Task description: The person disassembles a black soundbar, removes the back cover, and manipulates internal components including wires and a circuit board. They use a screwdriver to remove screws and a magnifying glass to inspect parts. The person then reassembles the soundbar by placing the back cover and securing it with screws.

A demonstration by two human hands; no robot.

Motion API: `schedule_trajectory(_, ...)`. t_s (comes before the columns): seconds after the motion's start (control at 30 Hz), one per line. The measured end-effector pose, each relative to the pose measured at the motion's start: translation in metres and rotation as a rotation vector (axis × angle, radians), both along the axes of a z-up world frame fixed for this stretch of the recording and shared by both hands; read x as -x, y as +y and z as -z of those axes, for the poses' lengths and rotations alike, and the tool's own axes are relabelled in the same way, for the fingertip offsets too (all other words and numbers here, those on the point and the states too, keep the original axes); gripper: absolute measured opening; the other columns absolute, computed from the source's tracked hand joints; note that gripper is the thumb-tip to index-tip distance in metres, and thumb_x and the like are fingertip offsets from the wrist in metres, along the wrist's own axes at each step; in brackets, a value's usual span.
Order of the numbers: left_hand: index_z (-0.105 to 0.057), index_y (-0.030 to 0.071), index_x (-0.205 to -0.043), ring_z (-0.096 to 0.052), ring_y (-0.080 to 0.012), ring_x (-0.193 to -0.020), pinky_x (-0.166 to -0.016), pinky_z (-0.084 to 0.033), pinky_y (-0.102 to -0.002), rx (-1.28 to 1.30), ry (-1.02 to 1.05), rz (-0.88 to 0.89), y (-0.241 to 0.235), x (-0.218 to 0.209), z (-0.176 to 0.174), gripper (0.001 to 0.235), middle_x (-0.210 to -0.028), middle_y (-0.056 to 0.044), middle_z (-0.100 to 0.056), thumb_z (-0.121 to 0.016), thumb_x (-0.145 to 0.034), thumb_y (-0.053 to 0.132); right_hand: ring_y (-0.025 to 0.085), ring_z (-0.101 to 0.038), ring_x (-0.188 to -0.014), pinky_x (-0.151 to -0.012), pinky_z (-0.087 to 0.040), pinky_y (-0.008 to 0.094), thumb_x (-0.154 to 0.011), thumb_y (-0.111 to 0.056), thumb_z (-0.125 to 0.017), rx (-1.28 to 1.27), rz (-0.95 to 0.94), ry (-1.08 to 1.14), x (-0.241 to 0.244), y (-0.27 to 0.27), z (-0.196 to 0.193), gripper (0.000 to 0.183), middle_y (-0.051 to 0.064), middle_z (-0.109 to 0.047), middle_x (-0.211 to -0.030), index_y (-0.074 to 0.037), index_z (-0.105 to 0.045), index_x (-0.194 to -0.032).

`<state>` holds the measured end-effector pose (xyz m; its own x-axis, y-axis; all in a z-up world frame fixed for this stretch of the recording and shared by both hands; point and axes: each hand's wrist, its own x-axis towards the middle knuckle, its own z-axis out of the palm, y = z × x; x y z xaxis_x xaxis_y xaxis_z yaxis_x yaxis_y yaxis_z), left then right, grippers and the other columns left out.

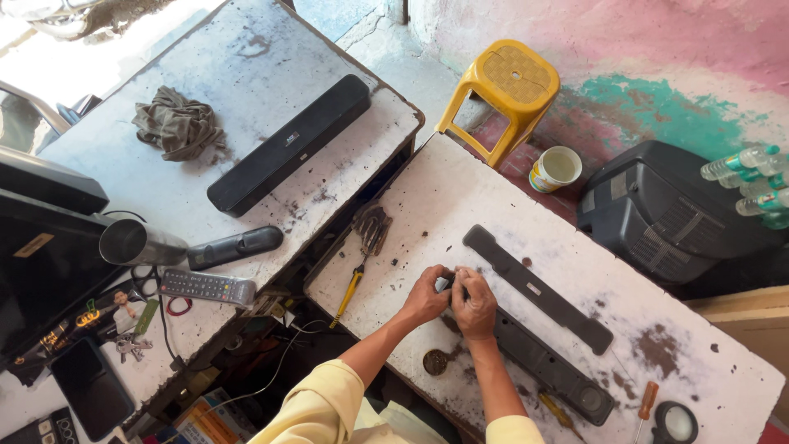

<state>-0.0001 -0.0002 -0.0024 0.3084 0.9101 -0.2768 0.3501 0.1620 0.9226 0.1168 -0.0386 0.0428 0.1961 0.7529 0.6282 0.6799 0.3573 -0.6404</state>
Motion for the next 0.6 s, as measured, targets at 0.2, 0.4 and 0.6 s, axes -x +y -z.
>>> schedule_trajectory(0.2,-0.063,0.005,-0.117,-0.064,-0.0275,-0.095,-0.080,-0.054,-0.036,0.036,0.009,-0.001,-0.0018,0.0025,0.0078,0.036,-0.120,-0.013,-0.062,-0.070,-0.085,0.018,0.027,-0.066,-0.074,-0.066,-0.053,0.038,-0.089,-0.002,-0.080,0.135,0.105,0.022,0.0068,0.0016,0.0021,0.017,0.012,-0.066,-0.087,-0.003,-0.064,-0.086)
schedule_trajectory(0.4,-0.064,0.006,-0.119,-0.064,-0.0267,-0.099,-0.081,-0.054,-0.036,0.030,-0.041,-0.020,-0.0011,0.0027,0.0073,0.037,-0.122,-0.013,-0.062,-0.070,-0.084,0.019,0.030,-0.069,-0.088,-0.076,-0.056,0.039,-0.093,0.002,-0.072,-0.008,0.030,-0.008,0.0075,0.0019,0.0037,0.013,0.014,-0.069,-0.100,-0.003,-0.060,-0.094)
schedule_trajectory(0.6,-0.064,0.005,-0.118,-0.064,-0.0273,-0.101,-0.080,-0.054,-0.037,0.024,-0.031,-0.009,-0.0014,0.0041,0.0075,0.039,-0.122,-0.013,-0.062,-0.072,-0.083,0.020,0.029,-0.064,-0.073,-0.068,-0.053,0.039,-0.089,-0.001,-0.081,0.134,0.159,-0.006,0.0076,0.0021,0.0067,0.018,0.011,-0.063,-0.081,-0.003,-0.064,-0.083)
